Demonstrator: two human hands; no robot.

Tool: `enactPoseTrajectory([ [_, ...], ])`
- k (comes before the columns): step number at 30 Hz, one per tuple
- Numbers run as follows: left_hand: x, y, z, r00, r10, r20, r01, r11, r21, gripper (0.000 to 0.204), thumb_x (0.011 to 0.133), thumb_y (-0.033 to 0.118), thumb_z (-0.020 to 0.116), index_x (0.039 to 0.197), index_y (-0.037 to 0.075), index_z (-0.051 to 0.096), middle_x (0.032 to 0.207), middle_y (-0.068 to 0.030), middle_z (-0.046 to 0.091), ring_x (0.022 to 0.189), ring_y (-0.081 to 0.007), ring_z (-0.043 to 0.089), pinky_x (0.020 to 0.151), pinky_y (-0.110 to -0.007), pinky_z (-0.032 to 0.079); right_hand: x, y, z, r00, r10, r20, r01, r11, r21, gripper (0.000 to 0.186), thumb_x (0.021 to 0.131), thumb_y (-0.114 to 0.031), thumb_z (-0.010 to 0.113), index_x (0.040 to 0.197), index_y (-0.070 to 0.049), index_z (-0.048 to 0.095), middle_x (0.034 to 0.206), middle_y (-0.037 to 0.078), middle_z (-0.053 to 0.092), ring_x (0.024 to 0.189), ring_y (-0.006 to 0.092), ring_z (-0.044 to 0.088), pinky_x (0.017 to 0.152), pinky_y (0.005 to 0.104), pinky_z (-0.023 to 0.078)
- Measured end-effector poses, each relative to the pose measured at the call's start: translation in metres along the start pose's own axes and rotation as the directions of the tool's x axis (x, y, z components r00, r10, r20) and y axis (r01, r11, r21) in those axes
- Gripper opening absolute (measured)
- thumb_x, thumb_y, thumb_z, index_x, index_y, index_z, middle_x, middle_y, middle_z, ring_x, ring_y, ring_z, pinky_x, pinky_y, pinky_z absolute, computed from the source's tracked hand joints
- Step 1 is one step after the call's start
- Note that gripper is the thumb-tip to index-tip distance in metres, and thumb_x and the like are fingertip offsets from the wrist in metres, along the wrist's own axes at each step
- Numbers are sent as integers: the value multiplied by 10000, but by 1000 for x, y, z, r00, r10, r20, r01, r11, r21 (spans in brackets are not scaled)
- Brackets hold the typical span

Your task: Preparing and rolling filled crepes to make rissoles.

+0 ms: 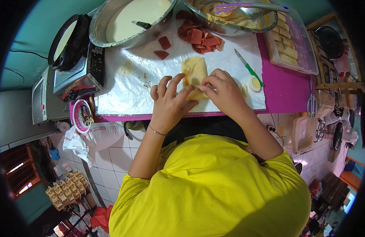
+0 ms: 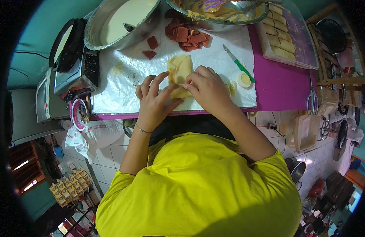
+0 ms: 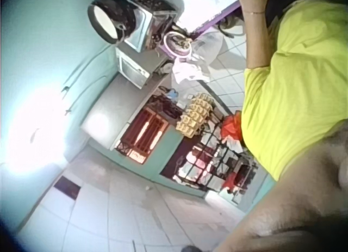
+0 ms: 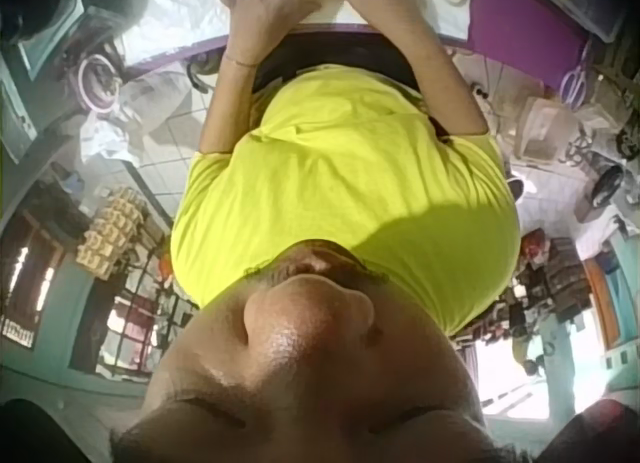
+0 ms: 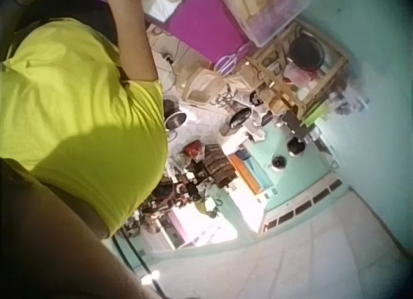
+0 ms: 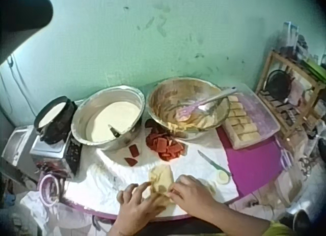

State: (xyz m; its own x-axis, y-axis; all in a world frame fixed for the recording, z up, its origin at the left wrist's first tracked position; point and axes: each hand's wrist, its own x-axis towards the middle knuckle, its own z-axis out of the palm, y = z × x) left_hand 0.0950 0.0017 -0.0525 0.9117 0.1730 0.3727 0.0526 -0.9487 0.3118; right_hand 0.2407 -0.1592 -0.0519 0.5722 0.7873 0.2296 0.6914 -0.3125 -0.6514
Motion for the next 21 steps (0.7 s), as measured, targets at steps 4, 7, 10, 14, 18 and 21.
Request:
enactPoseTrajectory([
  [4,0,-4,3,999,19,-27,-18,999,36,388,732,286,854,1093,246,717,1439,-18,555,1299,-333,459,1048,-456,306,3,3,4,998,-56,-18,56,998,-1,172,900,-179,726,1012,-53,691,1015,107,607,1021,314,599,891,406,494],
  [7,3,-8,7,998,47,-34,-47,999,26,371,742,294,845,1082,234,710,1436,-18,557,1293,-325,462,1039,-454,299,8,0,0,996,-91,-10,91,996,-8,239,892,-194,728,1104,-93,686,1071,115,617,1047,325,594,946,433,493],
  [10,10,-12,7,998,30,-53,-31,999,-20,337,765,308,834,1058,207,704,1424,-22,564,1284,-324,467,1025,-453,297,13,-6,-7,973,-199,117,194,980,54,334,896,-195,723,1211,-101,670,1094,116,627,1058,326,593,957,431,491],
  [14,19,-16,4,999,20,-34,-21,999,-44,397,802,310,822,1148,172,682,1395,-51,576,1273,-334,472,1018,-455,312,19,-4,-11,967,-91,238,91,996,11,448,859,-200,758,1283,-108,645,1122,104,646,1099,326,586,972,425,489],
  [18,27,-20,-2,999,-42,29,48,974,-219,502,822,284,808,1270,153,624,1311,-53,614,1236,-304,508,1000,-452,331,31,-4,-18,933,141,331,-203,966,162,440,849,-178,775,1270,-102,672,1121,114,649,1120,315,576,997,402,470],
  [21,28,-24,-1,978,-113,175,160,945,-287,579,830,245,795,1352,147,565,1217,-42,641,1185,-272,548,985,-446,342,32,14,-6,983,-141,120,131,987,90,379,841,-226,781,1198,-119,708,1115,109,631,1095,312,562,988,417,470],
])
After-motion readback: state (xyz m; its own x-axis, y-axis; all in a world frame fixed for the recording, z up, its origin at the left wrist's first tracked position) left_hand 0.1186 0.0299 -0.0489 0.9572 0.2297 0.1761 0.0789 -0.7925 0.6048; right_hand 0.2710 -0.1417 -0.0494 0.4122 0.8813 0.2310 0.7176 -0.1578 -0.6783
